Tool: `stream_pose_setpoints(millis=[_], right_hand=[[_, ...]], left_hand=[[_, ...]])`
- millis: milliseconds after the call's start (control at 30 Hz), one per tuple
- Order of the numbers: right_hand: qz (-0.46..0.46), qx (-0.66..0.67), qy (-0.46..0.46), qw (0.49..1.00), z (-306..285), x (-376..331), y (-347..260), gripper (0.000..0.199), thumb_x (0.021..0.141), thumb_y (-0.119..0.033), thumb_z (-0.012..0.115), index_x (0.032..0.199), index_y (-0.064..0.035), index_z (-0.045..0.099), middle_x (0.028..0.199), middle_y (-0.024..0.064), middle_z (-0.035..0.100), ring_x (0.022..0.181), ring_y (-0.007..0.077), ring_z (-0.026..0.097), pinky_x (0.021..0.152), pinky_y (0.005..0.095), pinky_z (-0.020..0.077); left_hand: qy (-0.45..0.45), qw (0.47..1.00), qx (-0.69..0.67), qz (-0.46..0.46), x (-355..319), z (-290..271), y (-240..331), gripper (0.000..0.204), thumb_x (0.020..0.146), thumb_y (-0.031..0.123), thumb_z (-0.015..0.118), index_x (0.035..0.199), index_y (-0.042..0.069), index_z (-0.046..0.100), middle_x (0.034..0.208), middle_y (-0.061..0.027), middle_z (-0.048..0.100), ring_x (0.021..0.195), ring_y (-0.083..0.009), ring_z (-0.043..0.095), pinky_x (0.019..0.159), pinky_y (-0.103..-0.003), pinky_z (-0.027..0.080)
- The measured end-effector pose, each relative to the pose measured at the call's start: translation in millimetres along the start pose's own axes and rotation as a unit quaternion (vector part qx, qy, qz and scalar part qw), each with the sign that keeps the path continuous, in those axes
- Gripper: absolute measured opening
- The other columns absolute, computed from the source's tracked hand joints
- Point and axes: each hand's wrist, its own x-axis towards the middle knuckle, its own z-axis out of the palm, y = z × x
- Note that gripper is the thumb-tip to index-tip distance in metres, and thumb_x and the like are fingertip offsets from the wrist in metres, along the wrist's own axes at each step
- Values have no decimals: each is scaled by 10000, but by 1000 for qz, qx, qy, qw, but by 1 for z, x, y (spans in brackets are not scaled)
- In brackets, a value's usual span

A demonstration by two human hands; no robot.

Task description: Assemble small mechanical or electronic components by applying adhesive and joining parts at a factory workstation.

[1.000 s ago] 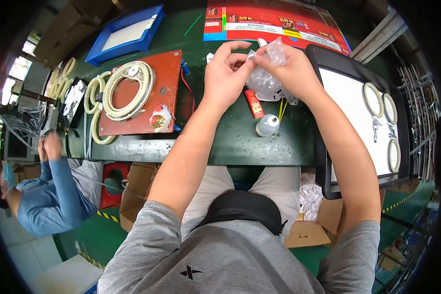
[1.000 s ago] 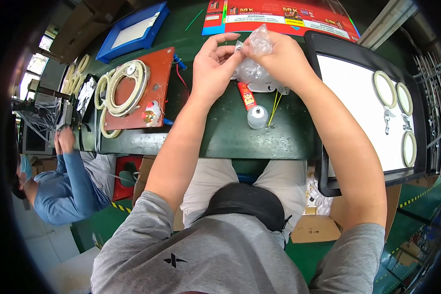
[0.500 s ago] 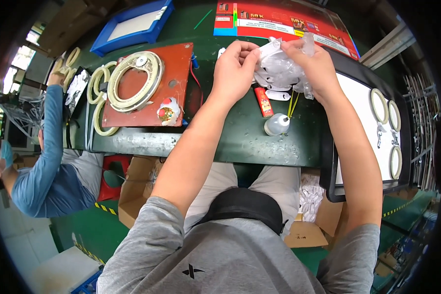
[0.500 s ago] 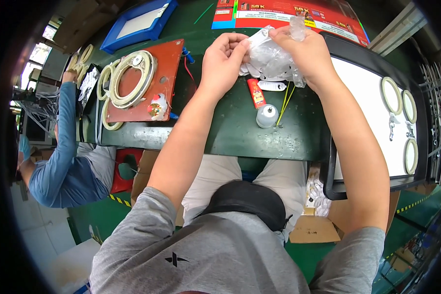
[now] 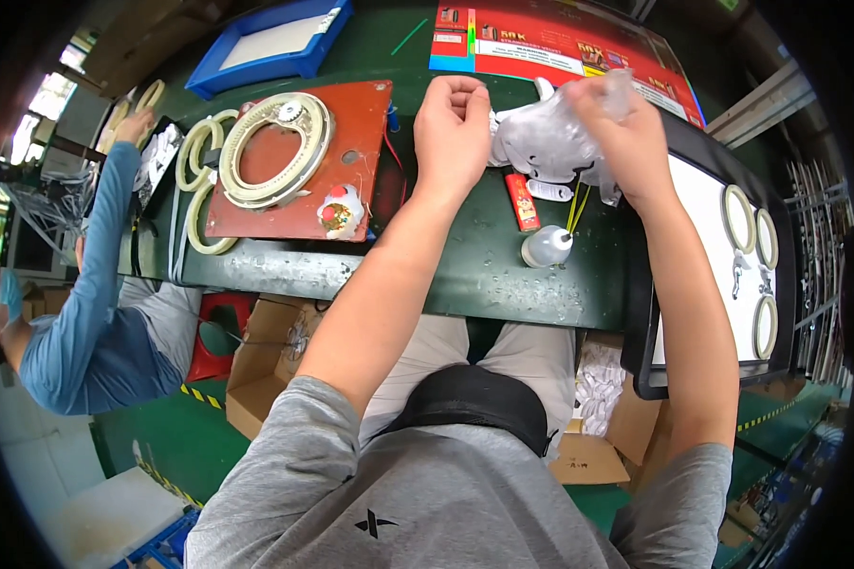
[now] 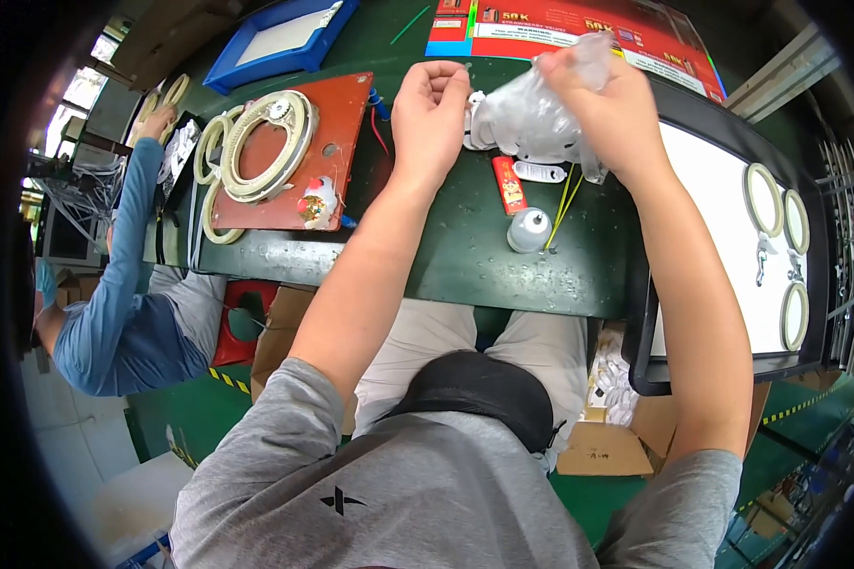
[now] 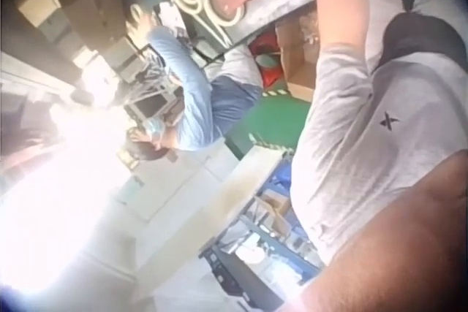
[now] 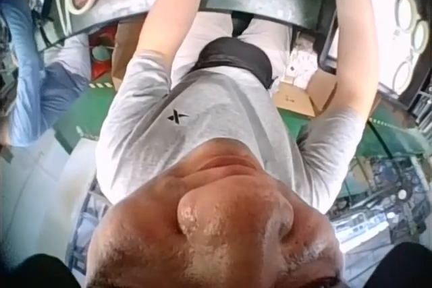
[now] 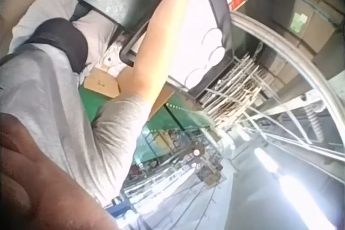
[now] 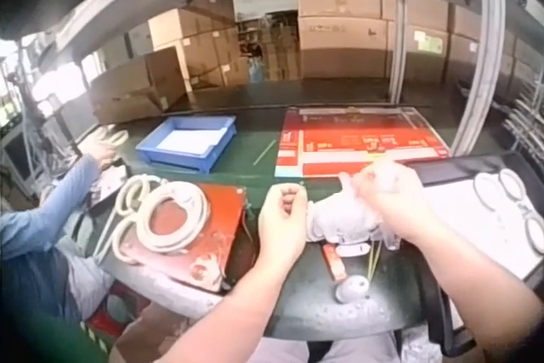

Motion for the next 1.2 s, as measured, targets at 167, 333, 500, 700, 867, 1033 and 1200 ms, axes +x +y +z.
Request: stream_pose_setpoints(millis=[167, 333, 500, 700, 867, 1033, 1200], right_hand=[[-2, -59, -40, 997, -1, 1, -2, 257, 916, -280, 724, 996, -38, 700, 935, 8, 677, 872, 84, 605, 789, 249, 471], [23, 38, -30, 999, -4, 4, -5, 251, 931, -279, 709, 1049, -60, 675, 952, 13, 673, 875, 89, 616, 785, 252, 483], [121, 201, -25, 972, -10, 10, -2, 305, 923, -302, 711, 1102, -64, 642, 989, 31, 676, 900, 126, 644, 804, 284, 499], [214, 367, -57, 904, -33, 24, 32, 338, 963, -254, 627, 1184, 0, 602, 1099, 110, 676, 994, 223, 660, 874, 350, 527], [216, 341, 63, 912, -39, 33, 46, 286, 977, -194, 555, 1181, 0, 607, 1121, 114, 680, 993, 243, 661, 865, 364, 540], [107, -65, -16, 992, -24, 53, 18, 320, 904, -231, 681, 1118, 3, 641, 1021, 115, 698, 906, 177, 664, 792, 324, 508], [99, -373, -88, 918, 2, 85, 16, 424, 820, -328, 739, 1072, 9, 685, 1006, 181, 716, 936, 250, 695, 820, 356, 526]], left_hand=[[-90, 987, -128, 38, -3, 5, 2, 234, 942, 79, 554, 1143, -18, 624, 1017, -89, 670, 942, -143, 629, 843, -277, 496], [-157, 984, -41, 69, -8, 3, 5, 336, 878, 84, 565, 1195, 2, 636, 1084, -74, 669, 1009, -152, 619, 885, -298, 490], [-131, 983, 48, 117, -10, 1, 9, 299, 848, 138, 640, 1120, 16, 666, 1032, -68, 680, 942, -152, 637, 841, -304, 507], [-138, 988, 49, 56, -10, 0, 10, 223, 868, 147, 649, 1042, 12, 684, 941, -78, 709, 904, -167, 657, 826, -311, 519], [-136, 966, 169, 143, -7, -4, 4, 195, 853, 123, 657, 1012, 15, 688, 967, -132, 702, 934, -261, 668, 845, -367, 524], [-147, 944, 214, 202, -11, -3, -1, 153, 804, 101, 679, 944, 42, 698, 973, -122, 665, 996, -318, 594, 903, -404, 475], [-146, 941, 227, 204, -13, 1, -1, 115, 805, 89, 682, 910, 47, 696, 968, -112, 667, 991, -322, 590, 892, -412, 478]])
